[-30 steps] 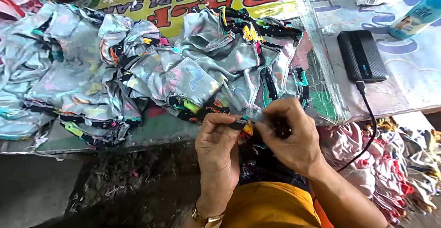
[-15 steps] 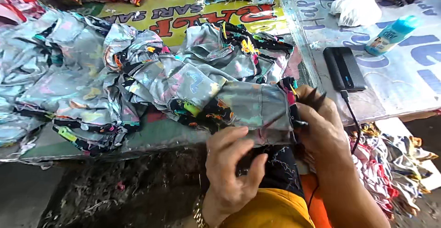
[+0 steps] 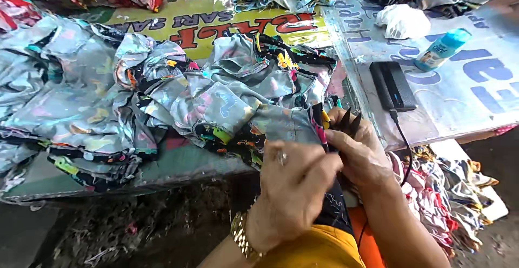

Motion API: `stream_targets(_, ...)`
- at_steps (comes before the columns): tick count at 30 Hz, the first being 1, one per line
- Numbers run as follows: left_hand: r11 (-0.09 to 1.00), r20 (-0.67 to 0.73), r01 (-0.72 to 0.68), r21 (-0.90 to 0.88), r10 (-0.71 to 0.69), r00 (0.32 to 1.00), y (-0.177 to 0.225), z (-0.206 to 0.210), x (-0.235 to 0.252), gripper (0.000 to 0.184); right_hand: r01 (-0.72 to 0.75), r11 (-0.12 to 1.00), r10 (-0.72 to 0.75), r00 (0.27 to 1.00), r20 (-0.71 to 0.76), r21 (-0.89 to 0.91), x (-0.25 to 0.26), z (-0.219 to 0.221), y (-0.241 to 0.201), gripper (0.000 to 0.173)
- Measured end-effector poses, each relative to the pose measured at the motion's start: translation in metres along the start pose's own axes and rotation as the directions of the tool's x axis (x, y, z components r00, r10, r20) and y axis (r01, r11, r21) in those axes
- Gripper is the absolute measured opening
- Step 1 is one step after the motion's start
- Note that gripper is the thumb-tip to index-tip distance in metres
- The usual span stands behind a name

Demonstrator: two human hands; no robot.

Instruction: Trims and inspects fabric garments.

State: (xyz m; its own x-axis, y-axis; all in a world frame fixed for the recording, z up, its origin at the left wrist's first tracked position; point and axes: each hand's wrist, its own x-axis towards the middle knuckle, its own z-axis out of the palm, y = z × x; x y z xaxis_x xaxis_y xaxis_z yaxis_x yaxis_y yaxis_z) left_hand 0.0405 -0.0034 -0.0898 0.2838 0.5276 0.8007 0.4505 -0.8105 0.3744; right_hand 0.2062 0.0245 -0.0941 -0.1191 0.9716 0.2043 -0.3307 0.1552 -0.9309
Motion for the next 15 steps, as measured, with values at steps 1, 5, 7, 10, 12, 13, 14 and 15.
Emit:
stream_targets(1,0.997,0.028,-0.062,-0.048,0.063,0.998,0.009,-0.005,-0.004,0.010,0.003,1.000,-0.003,1.000,-0.025,-0.006,0.000,-0.001,0.000,0.004)
stream_targets(5,0.971,0.122,-0.212,-0.115,0.225,0.967,0.030,-0.015,-0.019,0.014,0.007,1.000,-0.006,0.996,-0.087,0.001,0.000,-0.008,0.004,0.007)
stream_targets(7,0.994,0.059,-0.079,0.075,0.075,0.995,0.013,-0.010,-0.018,0.025,0.009,0.999,-0.007,0.998,-0.065,0.032,-0.001,-0.010,0.004,0.006)
stream_targets(10,0.951,0.050,0.042,0.307,-0.060,0.997,-0.012,-0.001,-0.006,0.042,0.010,1.000,-0.009,1.000,-0.024,0.026,-0.002,-0.008,0.002,0.004)
stream_targets(12,0.925,0.108,0.007,0.379,-0.051,0.993,-0.020,0.000,0.003,0.031,0.044,0.999,-0.044,0.999,0.022,-0.014,-0.001,-0.004,-0.001,0.004)
stream_targets(13,0.929,0.133,-0.017,0.371,-0.035,0.990,-0.024,-0.002,0.010,0.019,0.072,0.996,-0.070,0.997,0.044,-0.048,0.000,-0.003,-0.003,0.004)
stream_targets(14,0.936,0.150,-0.021,0.351,-0.035,0.988,-0.028,-0.007,0.019,0.012,0.109,0.992,-0.104,0.993,0.060,-0.071,0.002,-0.003,-0.006,0.005)
stream_targets(15,0.947,0.165,0.000,0.321,-0.056,0.985,-0.033,-0.017,0.030,0.014,0.145,0.986,-0.138,0.987,0.077,-0.083,0.004,-0.005,-0.009,0.008)
